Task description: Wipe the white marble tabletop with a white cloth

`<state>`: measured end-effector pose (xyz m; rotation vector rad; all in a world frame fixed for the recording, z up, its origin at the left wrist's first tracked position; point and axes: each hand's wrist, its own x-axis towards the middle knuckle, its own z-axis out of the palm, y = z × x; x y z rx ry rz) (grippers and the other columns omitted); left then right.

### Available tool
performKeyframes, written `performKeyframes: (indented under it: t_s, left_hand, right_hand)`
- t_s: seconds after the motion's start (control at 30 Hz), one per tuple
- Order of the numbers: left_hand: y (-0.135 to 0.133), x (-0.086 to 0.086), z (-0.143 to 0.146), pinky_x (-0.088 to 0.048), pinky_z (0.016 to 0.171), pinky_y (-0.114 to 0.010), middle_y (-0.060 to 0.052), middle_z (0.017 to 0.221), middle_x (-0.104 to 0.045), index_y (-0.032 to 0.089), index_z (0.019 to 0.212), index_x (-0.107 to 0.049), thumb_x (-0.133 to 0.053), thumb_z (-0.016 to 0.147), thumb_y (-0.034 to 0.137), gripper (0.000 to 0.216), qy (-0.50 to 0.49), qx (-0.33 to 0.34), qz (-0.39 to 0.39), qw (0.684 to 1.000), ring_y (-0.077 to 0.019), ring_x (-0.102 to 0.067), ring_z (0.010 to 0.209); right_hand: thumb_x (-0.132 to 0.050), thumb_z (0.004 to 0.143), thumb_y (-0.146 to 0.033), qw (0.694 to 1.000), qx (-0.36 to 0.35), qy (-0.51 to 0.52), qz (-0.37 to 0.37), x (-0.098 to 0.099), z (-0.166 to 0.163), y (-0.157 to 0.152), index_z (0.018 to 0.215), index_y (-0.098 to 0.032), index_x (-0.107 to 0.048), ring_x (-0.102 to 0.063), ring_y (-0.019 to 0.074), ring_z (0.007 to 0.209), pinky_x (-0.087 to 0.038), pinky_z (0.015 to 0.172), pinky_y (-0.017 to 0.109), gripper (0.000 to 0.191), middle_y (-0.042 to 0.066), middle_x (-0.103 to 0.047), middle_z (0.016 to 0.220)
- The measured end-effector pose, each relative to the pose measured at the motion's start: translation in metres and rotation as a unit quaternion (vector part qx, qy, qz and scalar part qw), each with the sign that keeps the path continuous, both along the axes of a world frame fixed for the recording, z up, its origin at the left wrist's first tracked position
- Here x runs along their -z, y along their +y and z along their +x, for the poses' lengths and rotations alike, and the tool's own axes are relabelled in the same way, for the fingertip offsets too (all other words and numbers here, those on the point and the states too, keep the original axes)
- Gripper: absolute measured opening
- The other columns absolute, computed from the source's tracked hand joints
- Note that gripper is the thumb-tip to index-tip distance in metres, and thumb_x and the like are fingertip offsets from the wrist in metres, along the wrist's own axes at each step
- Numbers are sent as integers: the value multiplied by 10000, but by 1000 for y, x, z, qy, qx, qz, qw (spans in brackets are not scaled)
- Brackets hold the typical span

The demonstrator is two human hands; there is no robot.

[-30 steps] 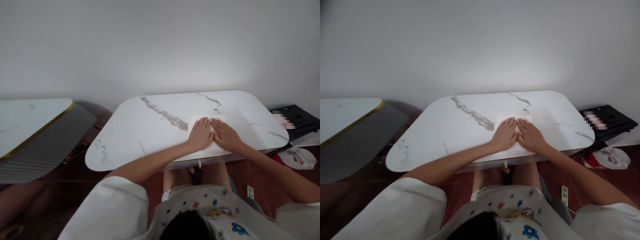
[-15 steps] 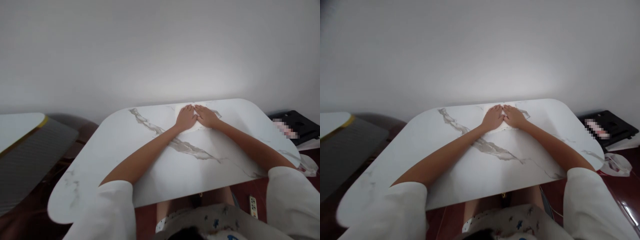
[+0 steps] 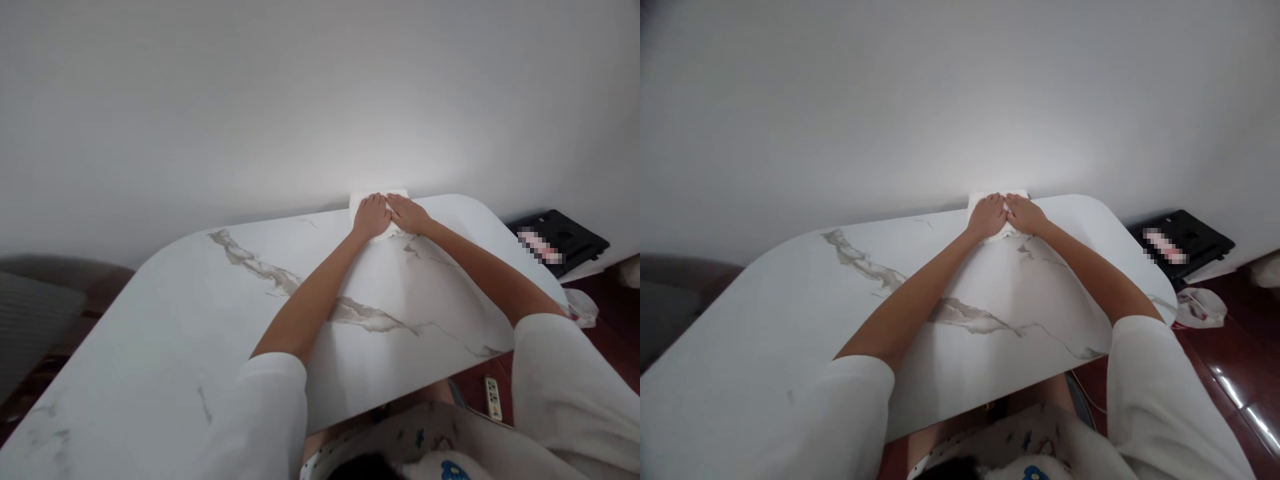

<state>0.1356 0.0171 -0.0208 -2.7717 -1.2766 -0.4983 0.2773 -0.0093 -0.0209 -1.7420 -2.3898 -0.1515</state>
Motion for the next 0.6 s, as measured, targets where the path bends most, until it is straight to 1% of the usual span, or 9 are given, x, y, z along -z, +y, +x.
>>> performKeyframes:
  t_s: [0.1,0.2,0.37,0.5,0.6]
  left_hand:
    - [-21,0,10,-218,1097,-390,-190,1418,-383,0,1339,-378,-289,893,225,507,2,19,-10,1000,-266,-324,1324]
    - [-49,0,6,-212,1103,-390,-193,1425,-373,5,1348,-364,-282,901,243,513,-1,38,-19,999,-260,-315,1333]
    - [-105,-1,-20,-204,1111,-406,-188,1443,-347,22,1364,-342,-287,906,263,520,5,38,-30,999,-263,-287,1352]
    - [-160,-4,-46,-204,1117,-401,-176,1453,-336,29,1373,-334,-297,907,274,528,20,30,-40,999,-264,-278,1358]
    - [-204,-7,-58,-202,1121,-407,-178,1463,-315,25,1378,-328,-310,898,281,544,26,16,-58,998,-271,-263,1365]
  right_hand:
    - [-262,869,-232,1000,20,1,2,0,8,-27,1390,16,-331,-282,238,1359,-214,1120,373,582,165,-322,1469]
    - [-272,862,-231,1000,26,7,11,1,6,-59,1389,4,-335,-295,245,1352,-233,1111,401,581,161,-335,1463]
    - [-276,878,-256,999,16,24,23,5,-17,-118,1396,-50,-343,-291,255,1354,-256,1096,445,562,142,-347,1461]
    - [-297,870,-254,999,5,24,29,3,-41,-173,1394,-36,-345,-301,258,1350,-264,1098,431,569,153,-352,1456]
    - [-311,868,-254,999,-12,19,26,0,-51,-215,1396,-39,-342,-281,244,1360,-258,1109,415,571,148,-342,1462]
